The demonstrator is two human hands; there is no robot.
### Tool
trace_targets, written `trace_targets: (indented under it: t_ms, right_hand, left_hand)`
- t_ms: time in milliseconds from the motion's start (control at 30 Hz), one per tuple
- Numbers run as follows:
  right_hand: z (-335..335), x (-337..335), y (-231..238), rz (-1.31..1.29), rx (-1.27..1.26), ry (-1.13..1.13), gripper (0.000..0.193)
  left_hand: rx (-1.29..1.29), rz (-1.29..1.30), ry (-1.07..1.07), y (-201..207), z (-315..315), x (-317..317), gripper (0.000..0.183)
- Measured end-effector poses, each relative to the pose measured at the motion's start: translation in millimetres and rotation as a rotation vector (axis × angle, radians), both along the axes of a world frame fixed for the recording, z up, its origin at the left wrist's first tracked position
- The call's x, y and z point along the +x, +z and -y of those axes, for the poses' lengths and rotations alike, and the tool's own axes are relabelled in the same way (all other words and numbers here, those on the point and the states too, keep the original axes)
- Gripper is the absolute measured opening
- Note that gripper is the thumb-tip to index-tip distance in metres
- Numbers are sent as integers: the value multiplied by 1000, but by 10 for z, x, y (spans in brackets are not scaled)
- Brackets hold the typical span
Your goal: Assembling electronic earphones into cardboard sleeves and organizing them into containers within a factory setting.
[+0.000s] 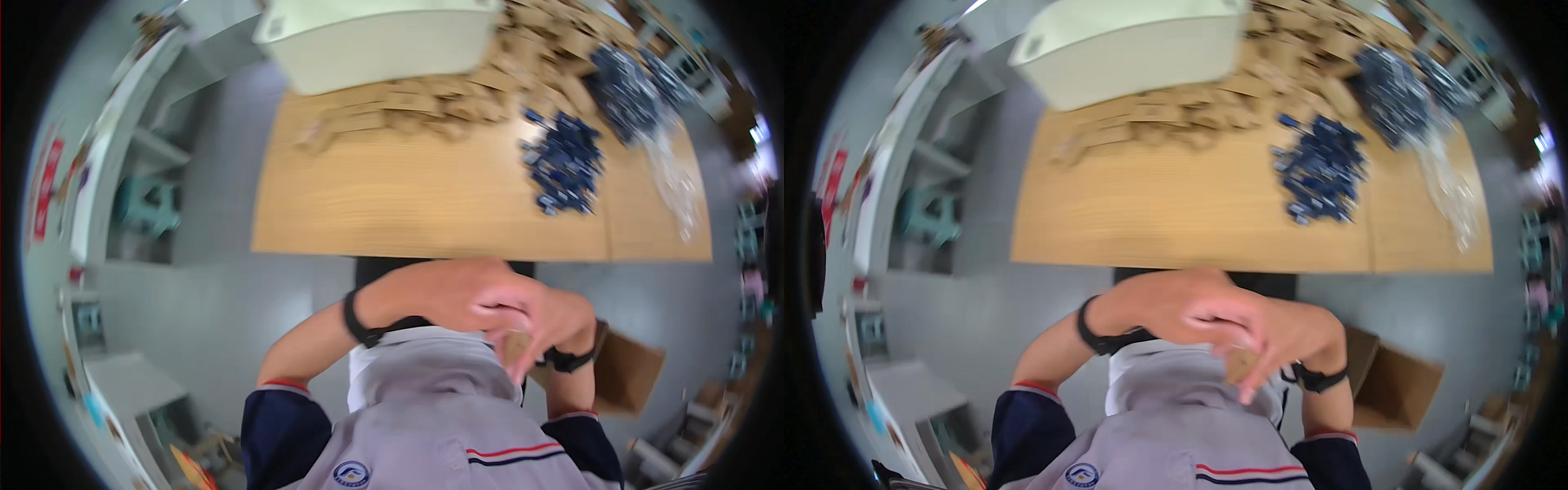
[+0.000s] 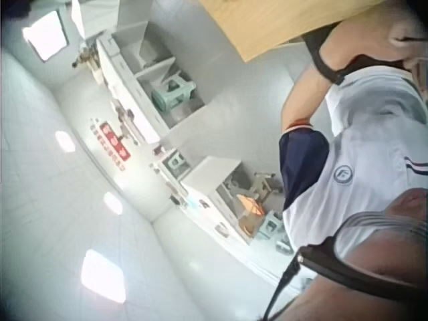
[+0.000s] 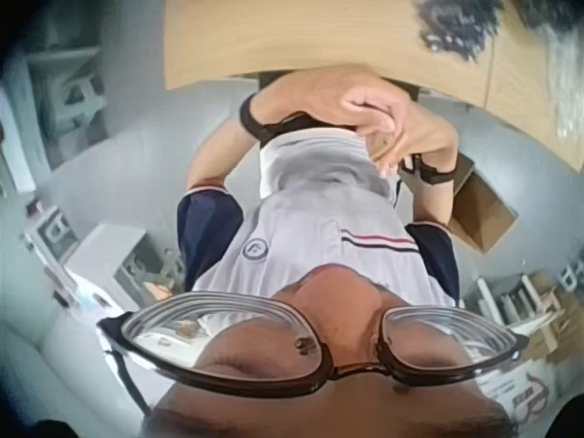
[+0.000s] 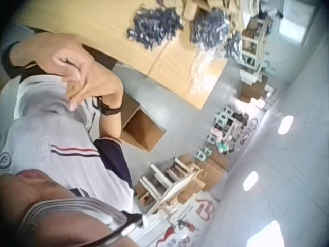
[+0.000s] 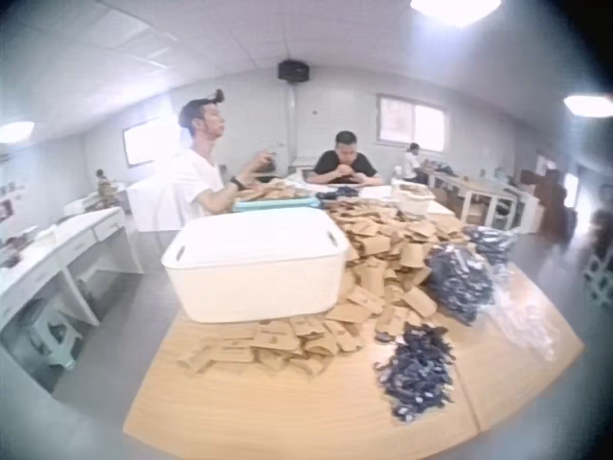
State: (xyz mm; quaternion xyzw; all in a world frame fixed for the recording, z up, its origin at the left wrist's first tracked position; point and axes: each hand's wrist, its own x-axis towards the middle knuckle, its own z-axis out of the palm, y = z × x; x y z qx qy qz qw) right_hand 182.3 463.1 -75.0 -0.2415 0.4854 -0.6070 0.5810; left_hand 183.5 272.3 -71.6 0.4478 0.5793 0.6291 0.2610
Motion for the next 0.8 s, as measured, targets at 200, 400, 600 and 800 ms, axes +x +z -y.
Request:
trace_targets:
  t_ms: [200,400,600,800]
  right_hand:
    - [-140,229,-149,235,-317,-218,75]
    - [-160,213,-798,-415,-229,-897,68]
    - [40,50,-883,-842,-100,-908,68]
    - [47,71,-963,-1077,-62,-894,68]
  left_hand:
    - [45,-97,294,-16,143,190,19]
    - [252,-880,691,-156,34,270,71]
    - [165,-934,945,-236,73,261,69]
    - [178,-871,976,-170,132,286,51]
